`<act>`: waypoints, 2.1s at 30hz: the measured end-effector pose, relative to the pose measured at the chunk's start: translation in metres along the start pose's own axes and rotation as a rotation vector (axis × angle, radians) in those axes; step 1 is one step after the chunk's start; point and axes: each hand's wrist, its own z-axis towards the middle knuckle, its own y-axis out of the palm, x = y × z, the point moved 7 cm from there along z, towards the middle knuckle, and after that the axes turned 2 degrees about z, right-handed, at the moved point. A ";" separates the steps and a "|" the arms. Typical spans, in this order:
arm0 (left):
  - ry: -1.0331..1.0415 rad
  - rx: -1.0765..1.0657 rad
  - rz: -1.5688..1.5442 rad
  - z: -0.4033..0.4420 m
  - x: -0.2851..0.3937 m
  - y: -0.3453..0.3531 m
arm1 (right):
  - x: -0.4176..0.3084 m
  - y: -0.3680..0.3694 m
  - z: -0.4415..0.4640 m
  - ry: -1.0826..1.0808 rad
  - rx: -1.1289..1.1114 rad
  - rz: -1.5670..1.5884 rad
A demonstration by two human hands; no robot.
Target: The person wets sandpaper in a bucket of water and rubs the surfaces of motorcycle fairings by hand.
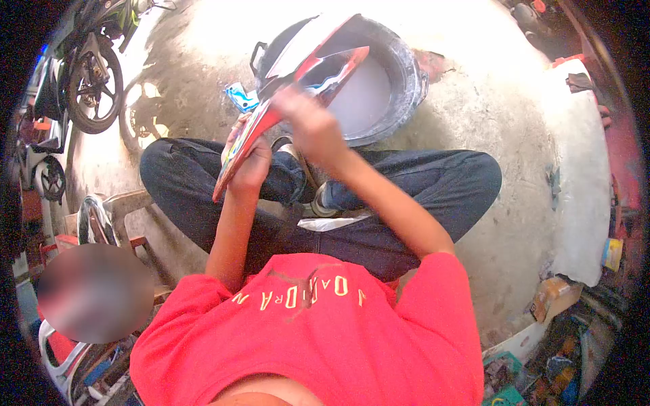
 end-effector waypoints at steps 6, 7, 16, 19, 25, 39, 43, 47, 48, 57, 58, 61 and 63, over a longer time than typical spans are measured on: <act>0.051 0.101 -0.008 -0.003 -0.001 0.002 | 0.046 -0.008 0.012 0.063 -0.012 0.038; 0.071 0.112 0.006 -0.002 -0.001 0.002 | 0.083 -0.010 0.005 0.344 0.008 0.001; 0.042 0.137 -0.046 -0.002 -0.002 0.001 | 0.000 -0.003 0.001 -0.201 -0.110 -0.077; 0.075 0.181 0.032 -0.003 -0.005 -0.002 | 0.071 -0.014 0.000 0.285 0.027 0.032; 0.039 0.177 0.210 -0.002 -0.003 -0.006 | -0.043 0.000 -0.005 -0.265 -0.220 0.049; -0.114 0.297 0.360 0.001 0.021 -0.024 | -0.080 0.016 -0.018 -0.276 -0.283 0.194; 0.022 0.406 0.326 0.000 -0.009 0.002 | 0.008 0.000 0.001 -0.018 -0.109 -0.064; -0.097 0.174 0.309 0.003 -0.002 -0.010 | -0.058 0.014 -0.017 -0.120 -0.204 0.033; -0.256 0.236 0.293 0.003 0.013 -0.026 | -0.088 0.017 -0.024 -0.196 -0.252 0.170; -0.021 0.355 0.395 -0.001 -0.009 -0.005 | -0.019 0.006 -0.009 -0.071 -0.178 -0.099; -0.010 0.384 0.412 -0.002 -0.012 -0.003 | -0.048 0.013 -0.016 -0.111 -0.198 -0.053; -0.179 0.410 0.312 -0.004 0.011 -0.023 | -0.102 0.021 -0.031 -0.289 -0.267 0.158; -0.109 0.289 0.350 -0.001 0.008 -0.018 | -0.090 0.017 -0.022 -0.258 -0.261 0.125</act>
